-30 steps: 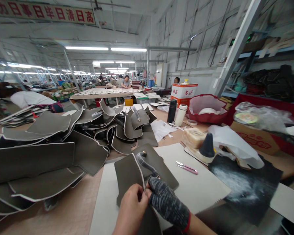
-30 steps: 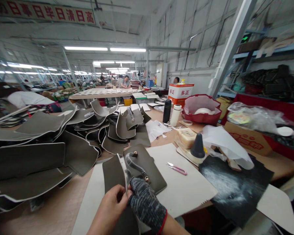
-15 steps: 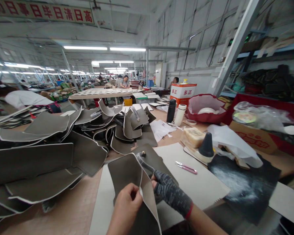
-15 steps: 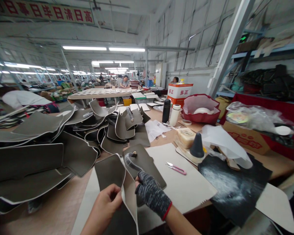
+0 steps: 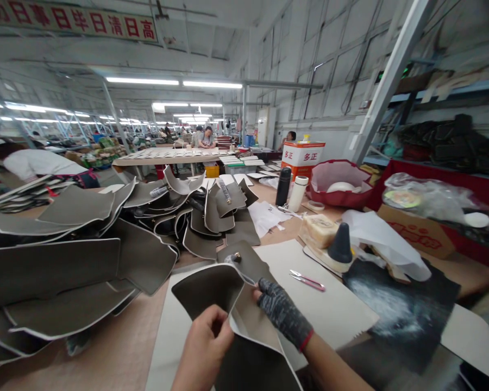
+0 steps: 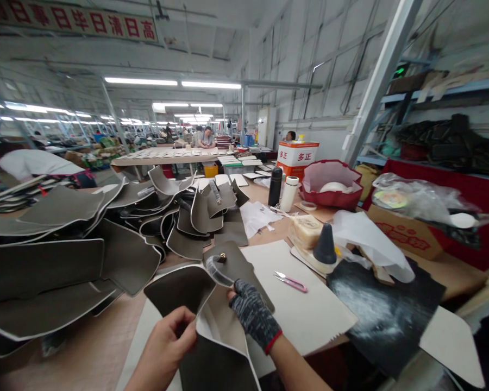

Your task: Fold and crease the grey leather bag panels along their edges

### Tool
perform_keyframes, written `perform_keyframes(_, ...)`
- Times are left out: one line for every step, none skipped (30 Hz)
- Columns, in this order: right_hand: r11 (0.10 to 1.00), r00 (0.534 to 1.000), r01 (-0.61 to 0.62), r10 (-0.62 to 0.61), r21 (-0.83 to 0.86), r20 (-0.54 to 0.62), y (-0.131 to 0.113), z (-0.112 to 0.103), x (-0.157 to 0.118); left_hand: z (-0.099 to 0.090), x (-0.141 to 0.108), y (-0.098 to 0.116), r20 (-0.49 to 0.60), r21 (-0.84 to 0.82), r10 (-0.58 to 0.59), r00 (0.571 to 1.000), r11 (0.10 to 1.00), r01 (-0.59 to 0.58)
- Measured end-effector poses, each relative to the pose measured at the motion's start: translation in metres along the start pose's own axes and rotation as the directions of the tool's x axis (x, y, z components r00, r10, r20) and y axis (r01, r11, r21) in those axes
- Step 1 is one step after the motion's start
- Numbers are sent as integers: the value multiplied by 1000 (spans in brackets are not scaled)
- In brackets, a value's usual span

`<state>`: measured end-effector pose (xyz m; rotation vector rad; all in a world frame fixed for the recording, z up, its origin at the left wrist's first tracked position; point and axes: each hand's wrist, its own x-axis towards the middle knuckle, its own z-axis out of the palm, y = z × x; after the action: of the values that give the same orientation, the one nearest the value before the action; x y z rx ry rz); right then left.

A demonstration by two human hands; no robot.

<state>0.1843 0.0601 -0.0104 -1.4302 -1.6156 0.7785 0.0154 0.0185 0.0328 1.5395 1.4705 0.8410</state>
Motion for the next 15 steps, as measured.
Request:
perform_keyframes(1000,1000,1,-1,7,21,-2,-1,0,0,1,0,-4,-10,2,1000,1000,-2)
perform_keyframes(1000,999,8,-9,27,36,-5,0,-2,0,2,0,-3,-19,7,1000,1000,-7)
perform_keyframes(998,999,22,-25,59,43,-9,2,-5,1,3,1,2,-26,14,1000,1000,-14)
perform_keyframes(995,998,45,-49,94,42,-12,4,-9,2,4,2,4,-26,23,1000,999,-23)
perform_keyframes(990,996,73,-78,123,33,-16,6,-14,3,5,4,5,-17,31,1000,999,-31)
perform_keyframes(985,993,109,-113,134,19,-20,8,-17,5,5,6,7,-1,37,999,999,-37)
perform_keyframes(981,989,149,-151,126,6,-24,10,-20,6,4,7,11,18,42,999,999,-43)
perform_keyframes(978,983,182,-183,103,-1,-29,10,-22,8,3,8,18,40,49,999,998,-50)
perform_keyframes(975,977,211,-211,74,-5,-33,10,-22,10,2,9,29,60,57,998,996,-59)
perform_keyframes(971,972,235,-235,44,-7,-37,9,-20,13,1,8,45,75,67,997,995,-70)
perform_keyframes(969,969,248,-248,16,-10,-41,8,-17,15,-1,7,60,86,78,995,993,-83)
perform_keyframes(968,968,252,-252,-11,-5,-43,6,-13,17,-2,5,72,92,90,993,991,-97)
perform_keyframes(969,969,245,-245,-41,4,-44,5,-8,19,-3,3,78,92,101,992,990,-108)
perform_keyframes(969,972,234,-233,-77,13,-43,3,-2,20,-4,1,82,83,107,991,990,-113)
perform_keyframes(969,976,220,-219,-109,21,-41,2,3,21,-4,-2,87,67,108,990,991,-114)
